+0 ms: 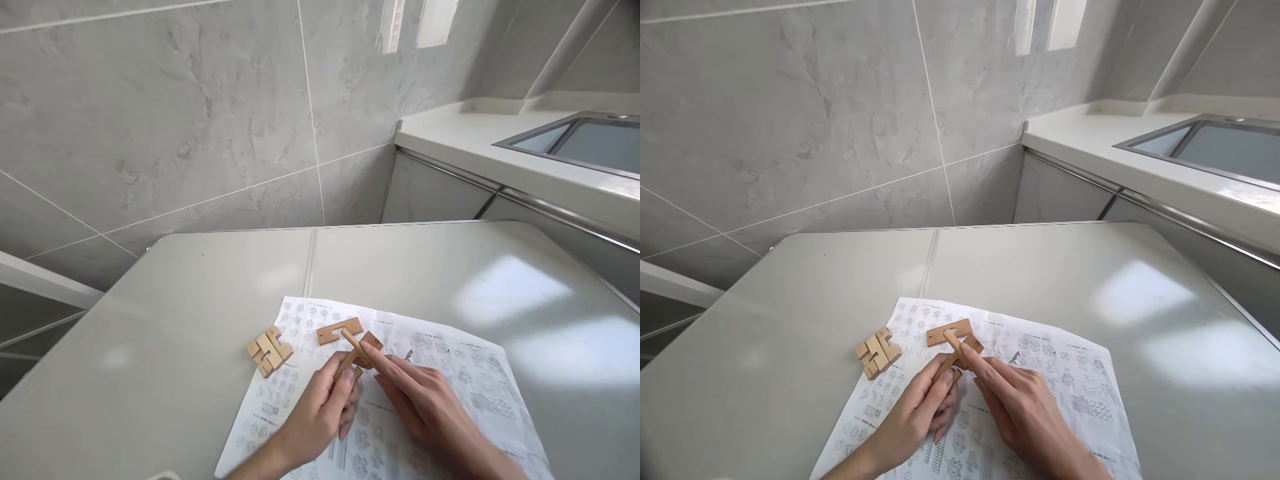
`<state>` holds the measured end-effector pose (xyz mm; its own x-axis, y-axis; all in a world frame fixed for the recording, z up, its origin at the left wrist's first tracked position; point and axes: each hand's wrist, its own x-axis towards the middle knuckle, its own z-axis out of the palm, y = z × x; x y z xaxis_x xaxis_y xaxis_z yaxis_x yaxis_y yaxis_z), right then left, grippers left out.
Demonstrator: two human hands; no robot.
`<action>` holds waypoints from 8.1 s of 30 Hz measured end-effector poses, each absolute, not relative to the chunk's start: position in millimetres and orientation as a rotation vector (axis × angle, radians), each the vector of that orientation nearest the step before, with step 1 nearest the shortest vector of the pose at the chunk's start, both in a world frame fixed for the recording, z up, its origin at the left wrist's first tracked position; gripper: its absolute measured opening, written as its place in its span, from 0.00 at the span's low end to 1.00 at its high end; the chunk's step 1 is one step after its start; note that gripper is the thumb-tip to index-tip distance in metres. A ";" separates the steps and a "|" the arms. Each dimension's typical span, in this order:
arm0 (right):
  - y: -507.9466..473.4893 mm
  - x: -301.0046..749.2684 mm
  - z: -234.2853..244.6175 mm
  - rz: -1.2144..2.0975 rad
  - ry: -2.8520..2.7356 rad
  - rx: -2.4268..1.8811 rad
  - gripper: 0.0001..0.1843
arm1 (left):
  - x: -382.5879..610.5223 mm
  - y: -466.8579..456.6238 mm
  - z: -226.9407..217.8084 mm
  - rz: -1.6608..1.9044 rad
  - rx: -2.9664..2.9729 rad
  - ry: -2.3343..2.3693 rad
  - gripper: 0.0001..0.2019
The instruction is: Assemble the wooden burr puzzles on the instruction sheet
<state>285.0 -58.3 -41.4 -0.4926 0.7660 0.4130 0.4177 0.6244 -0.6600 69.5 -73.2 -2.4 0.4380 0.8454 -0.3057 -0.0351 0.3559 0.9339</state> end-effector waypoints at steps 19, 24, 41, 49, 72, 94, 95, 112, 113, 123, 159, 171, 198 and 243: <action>-55.6 282.8 -40.9 0.614 -2.107 -0.971 0.36 | 68.0 -67.3 -1.8 0.579 1.128 0.970 0.26; -56.2 281.8 -40.9 0.562 -2.111 -0.978 0.38 | 68.9 -69.9 -1.0 0.566 1.146 0.989 0.26; -58.8 284.9 -44.6 0.576 -2.111 -1.010 0.34 | 69.6 -71.4 -4.6 0.551 1.182 0.993 0.24; -64.7 285.0 -53.1 0.707 -1.921 -1.203 0.36 | 69.9 -76.1 -3.4 0.768 1.186 1.005 0.21; -56.0 284.6 -52.7 0.511 -2.057 -1.203 0.23 | 69.1 -75.5 -6.6 0.801 1.271 1.167 0.19; -54.5 283.2 -55.9 0.505 -2.034 -1.253 0.08 | 70.8 -68.9 -0.2 0.913 1.007 1.149 0.19; -54.5 283.9 -58.0 0.475 -2.003 -1.323 0.09 | 69.6 -68.4 -1.7 0.916 0.998 1.131 0.20; -52.0 289.0 -66.4 0.474 -1.903 -1.517 0.17 | 67.9 -66.8 -5.2 0.921 0.972 1.097 0.19; -52.0 289.2 -66.8 0.470 -1.910 -1.509 0.17 | 68.0 -66.8 -5.1 0.919 0.972 1.099 0.19; -51.0 292.0 -50.7 0.650 -1.821 -1.381 0.13 | 64.4 -68.0 -5.0 0.923 0.937 1.048 0.19; -57.5 301.1 -37.2 2.190 -0.921 -0.576 0.27 | 61.6 -60.1 -11.6 0.632 0.582 0.608 0.16; -56.2 296.6 -38.5 2.182 -0.907 -0.630 0.28 | 60.2 -57.0 -17.8 0.582 0.608 0.456 0.22; -59.1 289.1 -32.0 2.205 -1.185 -0.642 0.13 | 56.1 -62.3 -10.3 0.328 0.746 0.224 0.16; -57.2 296.4 -22.9 2.184 -1.330 -0.709 0.20 | 55.7 -65.3 -26.1 0.484 0.741 0.462 0.35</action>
